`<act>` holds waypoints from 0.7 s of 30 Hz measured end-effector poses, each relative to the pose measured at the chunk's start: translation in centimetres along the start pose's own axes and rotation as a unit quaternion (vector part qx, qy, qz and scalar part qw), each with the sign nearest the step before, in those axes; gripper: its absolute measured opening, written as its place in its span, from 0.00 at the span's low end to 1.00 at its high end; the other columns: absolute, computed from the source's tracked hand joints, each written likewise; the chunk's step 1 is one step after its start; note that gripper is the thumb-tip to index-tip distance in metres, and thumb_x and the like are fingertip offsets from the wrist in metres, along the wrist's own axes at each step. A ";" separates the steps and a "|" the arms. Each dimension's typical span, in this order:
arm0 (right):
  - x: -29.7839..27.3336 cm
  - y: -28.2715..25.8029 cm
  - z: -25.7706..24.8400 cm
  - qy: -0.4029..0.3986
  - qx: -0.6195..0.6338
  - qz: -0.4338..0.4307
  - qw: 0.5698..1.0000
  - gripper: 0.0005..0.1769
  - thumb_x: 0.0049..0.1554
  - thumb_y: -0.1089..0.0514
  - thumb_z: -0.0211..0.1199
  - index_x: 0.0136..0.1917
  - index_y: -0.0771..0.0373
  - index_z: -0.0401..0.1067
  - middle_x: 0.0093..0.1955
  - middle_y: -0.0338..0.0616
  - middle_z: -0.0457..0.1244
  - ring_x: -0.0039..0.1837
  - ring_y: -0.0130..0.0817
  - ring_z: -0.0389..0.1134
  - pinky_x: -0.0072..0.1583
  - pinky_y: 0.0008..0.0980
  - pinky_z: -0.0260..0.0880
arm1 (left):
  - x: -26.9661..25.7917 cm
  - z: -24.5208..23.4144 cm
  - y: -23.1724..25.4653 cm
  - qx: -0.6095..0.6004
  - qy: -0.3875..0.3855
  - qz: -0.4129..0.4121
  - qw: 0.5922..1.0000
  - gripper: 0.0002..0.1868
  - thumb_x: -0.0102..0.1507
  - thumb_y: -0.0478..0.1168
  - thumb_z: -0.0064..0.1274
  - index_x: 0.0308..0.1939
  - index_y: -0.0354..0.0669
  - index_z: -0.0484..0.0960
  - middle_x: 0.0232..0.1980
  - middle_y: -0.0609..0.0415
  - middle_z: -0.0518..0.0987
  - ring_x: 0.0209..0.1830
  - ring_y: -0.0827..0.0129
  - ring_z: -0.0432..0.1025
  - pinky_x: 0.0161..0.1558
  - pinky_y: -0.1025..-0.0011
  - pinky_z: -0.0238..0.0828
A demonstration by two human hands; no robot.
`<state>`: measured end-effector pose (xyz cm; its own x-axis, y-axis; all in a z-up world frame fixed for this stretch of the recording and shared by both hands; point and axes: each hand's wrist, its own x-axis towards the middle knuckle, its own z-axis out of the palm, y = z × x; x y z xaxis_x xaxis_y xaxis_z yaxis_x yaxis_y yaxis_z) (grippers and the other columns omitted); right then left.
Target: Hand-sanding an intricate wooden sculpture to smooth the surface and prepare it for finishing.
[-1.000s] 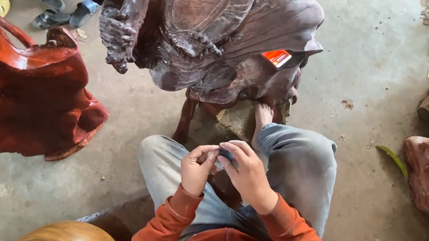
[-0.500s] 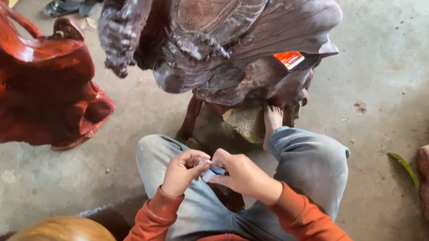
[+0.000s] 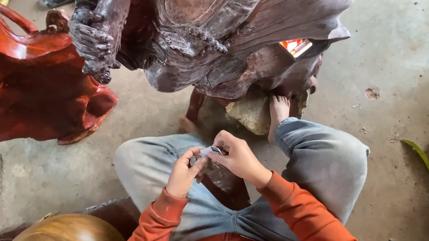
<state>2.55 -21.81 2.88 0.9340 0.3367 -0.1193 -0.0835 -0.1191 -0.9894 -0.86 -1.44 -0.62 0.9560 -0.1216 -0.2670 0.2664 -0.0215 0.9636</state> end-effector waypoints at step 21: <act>-0.4 -3.6 -1.5 -0.051 0.008 -0.028 0.998 0.13 0.57 0.64 0.68 0.54 0.67 0.70 0.43 0.59 0.71 0.48 0.50 0.75 0.52 0.44 0.74 | 0.4 0.2 -1.1 0.084 0.084 0.003 0.993 0.07 0.61 0.39 0.66 0.32 0.41 0.86 0.25 0.54 0.78 0.11 0.80 0.62 0.17 0.80 0.60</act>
<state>2.95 -22.90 6.61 0.8971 0.4362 -0.0704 -0.0382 -0.0821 -0.9959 -0.81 -1.69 -1.73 0.9681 0.0441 -0.2465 0.2503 -0.1890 0.9495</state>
